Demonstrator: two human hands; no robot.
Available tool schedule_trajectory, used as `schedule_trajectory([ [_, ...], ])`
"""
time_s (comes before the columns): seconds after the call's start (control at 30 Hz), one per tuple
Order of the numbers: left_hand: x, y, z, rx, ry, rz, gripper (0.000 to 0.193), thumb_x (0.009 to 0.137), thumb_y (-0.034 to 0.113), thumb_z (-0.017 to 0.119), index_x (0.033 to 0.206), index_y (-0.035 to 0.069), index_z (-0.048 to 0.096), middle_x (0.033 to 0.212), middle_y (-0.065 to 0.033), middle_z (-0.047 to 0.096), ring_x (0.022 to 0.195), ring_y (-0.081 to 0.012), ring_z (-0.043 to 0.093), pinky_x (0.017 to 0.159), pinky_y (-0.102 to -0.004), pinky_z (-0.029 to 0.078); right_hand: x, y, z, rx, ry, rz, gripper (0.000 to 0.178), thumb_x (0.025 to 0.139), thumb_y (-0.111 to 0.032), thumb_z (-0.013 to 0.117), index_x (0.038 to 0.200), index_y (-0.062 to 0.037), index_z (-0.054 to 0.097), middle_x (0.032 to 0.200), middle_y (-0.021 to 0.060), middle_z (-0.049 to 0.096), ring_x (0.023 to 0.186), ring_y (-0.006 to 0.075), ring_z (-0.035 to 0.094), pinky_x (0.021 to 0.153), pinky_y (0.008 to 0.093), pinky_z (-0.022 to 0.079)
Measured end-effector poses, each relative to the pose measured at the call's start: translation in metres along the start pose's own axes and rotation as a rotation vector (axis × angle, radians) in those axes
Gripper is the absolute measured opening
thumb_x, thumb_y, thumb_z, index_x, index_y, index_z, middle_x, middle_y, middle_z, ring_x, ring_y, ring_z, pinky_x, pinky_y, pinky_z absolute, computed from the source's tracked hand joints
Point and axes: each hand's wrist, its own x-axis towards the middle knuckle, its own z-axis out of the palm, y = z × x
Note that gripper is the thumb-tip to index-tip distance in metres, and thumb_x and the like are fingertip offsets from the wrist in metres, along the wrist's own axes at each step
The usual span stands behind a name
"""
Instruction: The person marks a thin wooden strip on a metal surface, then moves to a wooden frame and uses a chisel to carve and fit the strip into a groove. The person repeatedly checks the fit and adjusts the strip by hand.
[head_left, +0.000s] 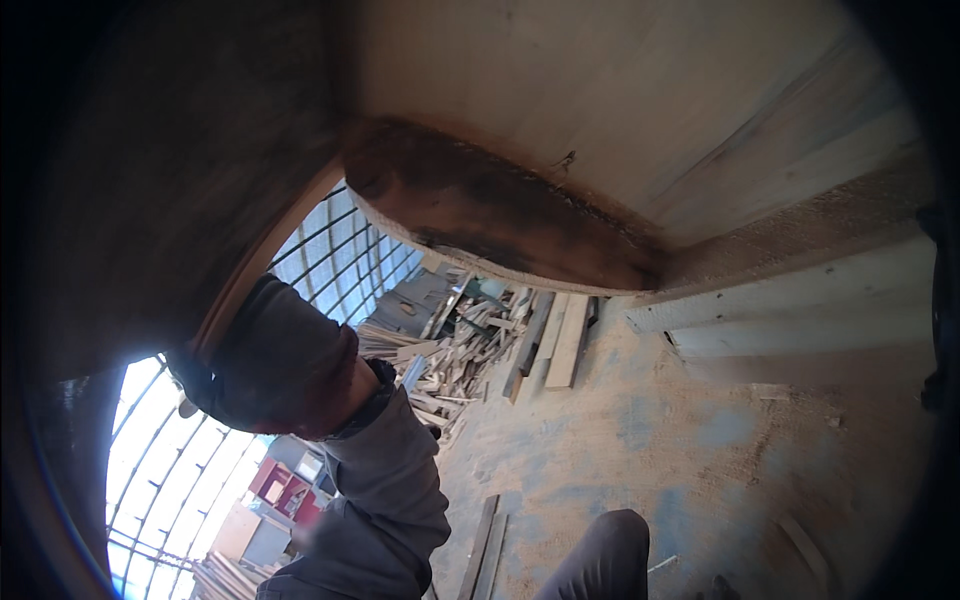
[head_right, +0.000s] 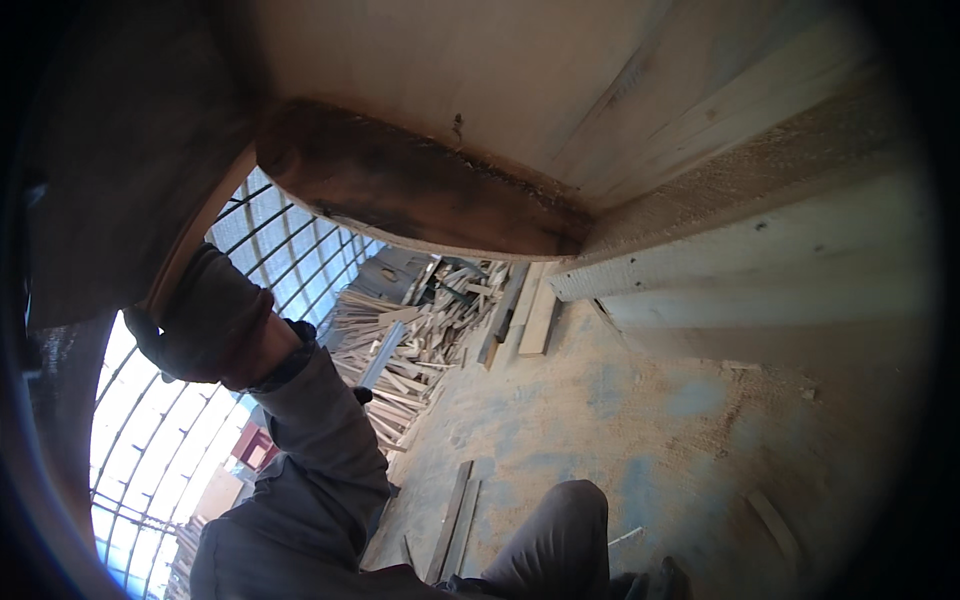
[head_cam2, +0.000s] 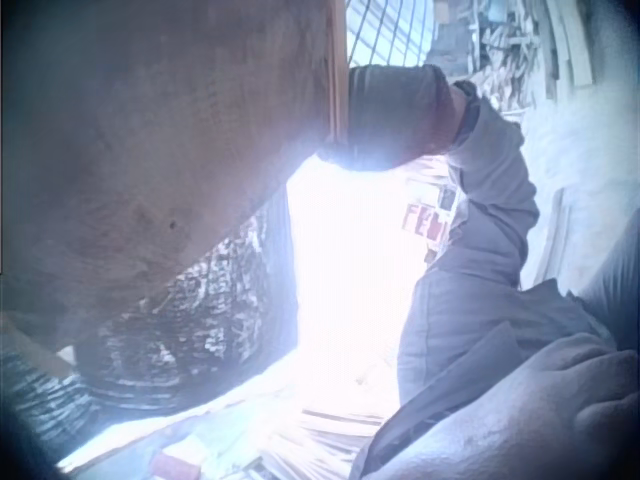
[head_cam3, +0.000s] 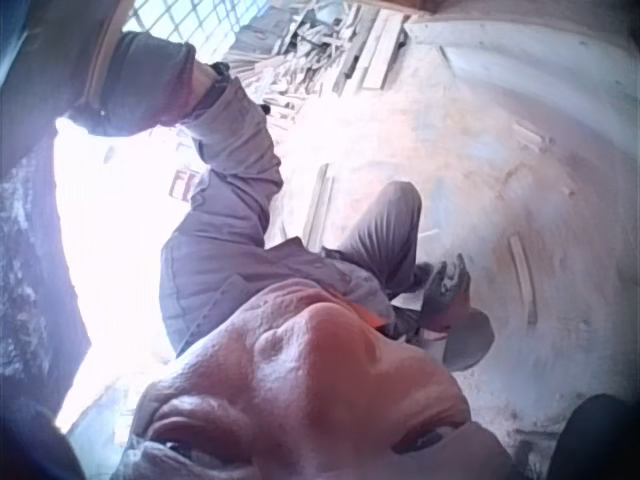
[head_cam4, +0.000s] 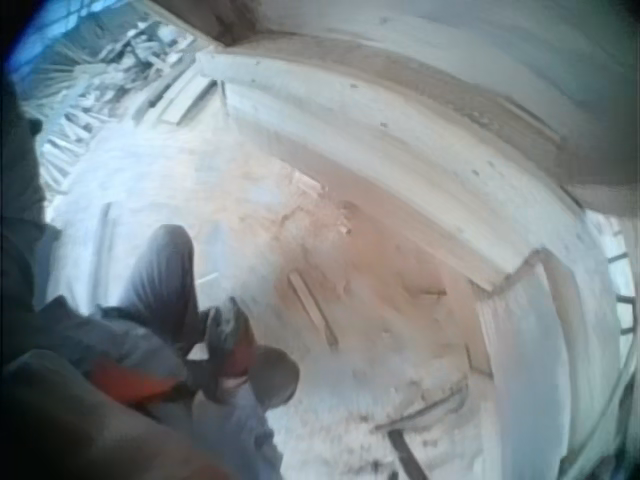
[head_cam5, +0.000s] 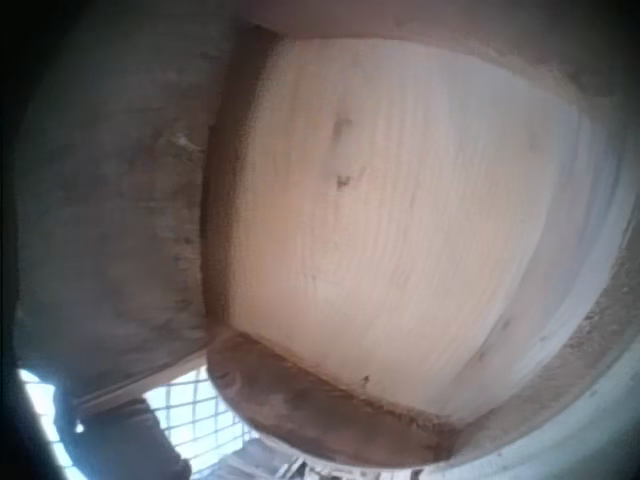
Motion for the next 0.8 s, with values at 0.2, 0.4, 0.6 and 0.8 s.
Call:
schedule_trajectory([
  [0.2, -0.017, -0.019, -0.004, 0.816, 0.389, 0.29, 0.054, 0.114, 0.036, 0.046, 0.154, 0.0, 0.047, 0.145, -0.024, 0.059, 0.125, -0.038, 0.067, 0.107, -0.0486, 0.061, -0.014, 0.003, -0.011, -0.227, 0.151, -0.098, 0.031, 0.1, -0.024, 0.074, 0.126, -0.0081, 0.072, 0.111, 0.0164, 0.077, 0.091, 0.0357, 0.077, 0.075, 0.0439, 0.062],
  [0.4, -0.002, -0.017, -0.006, -0.01, 0.367, 0.177, 0.045, 0.111, 0.03, 0.056, 0.145, 0.0, 0.055, 0.136, -0.0224, 0.066, 0.12, -0.0308, 0.071, 0.1, -0.0401, 0.063, -0.028, 0.018, -0.012, -0.333, 0.276, 0.038, 0.031, 0.094, -0.024, 0.075, 0.115, -0.0026, 0.072, 0.101, 0.022, 0.074, 0.087, 0.0419, 0.074, 0.077, 0.0492, 0.059],
  [0.6, 0.0, -0.039, 0.017, 0.191, 0.508, 0.379, 0.034, 0.109, 0.027, 0.057, 0.13, 0.002, 0.065, 0.121, -0.0166, 0.071, 0.108, -0.0267, 0.073, 0.098, -0.0396, 0.059, -0.029, 0.049, -0.017, -0.523, 0.32, 0.096, 0.026, 0.091, -0.028, 0.078, 0.104, -0.0058, 0.072, 0.095, 0.0201, 0.074, 0.086, 0.0421, 0.073, 0.075, 0.0519, 0.057],
  [0.8, 0.016, -0.035, -0.013, 0.115, 0.167, 0.418, 0.031, 0.112, 0.022, 0.049, 0.128, 0.0, 0.065, 0.113, -0.0157, 0.071, 0.101, -0.0241, 0.073, 0.094, -0.0364, 0.059, -0.026, 0.07, -0.018, -0.553, 0.298, 0.021, 0.027, 0.089, -0.028, 0.081, 0.103, -0.007, 0.073, 0.095, 0.0179, 0.075, 0.088, 0.042, 0.073, 0.077, 0.0516, 0.057],
])
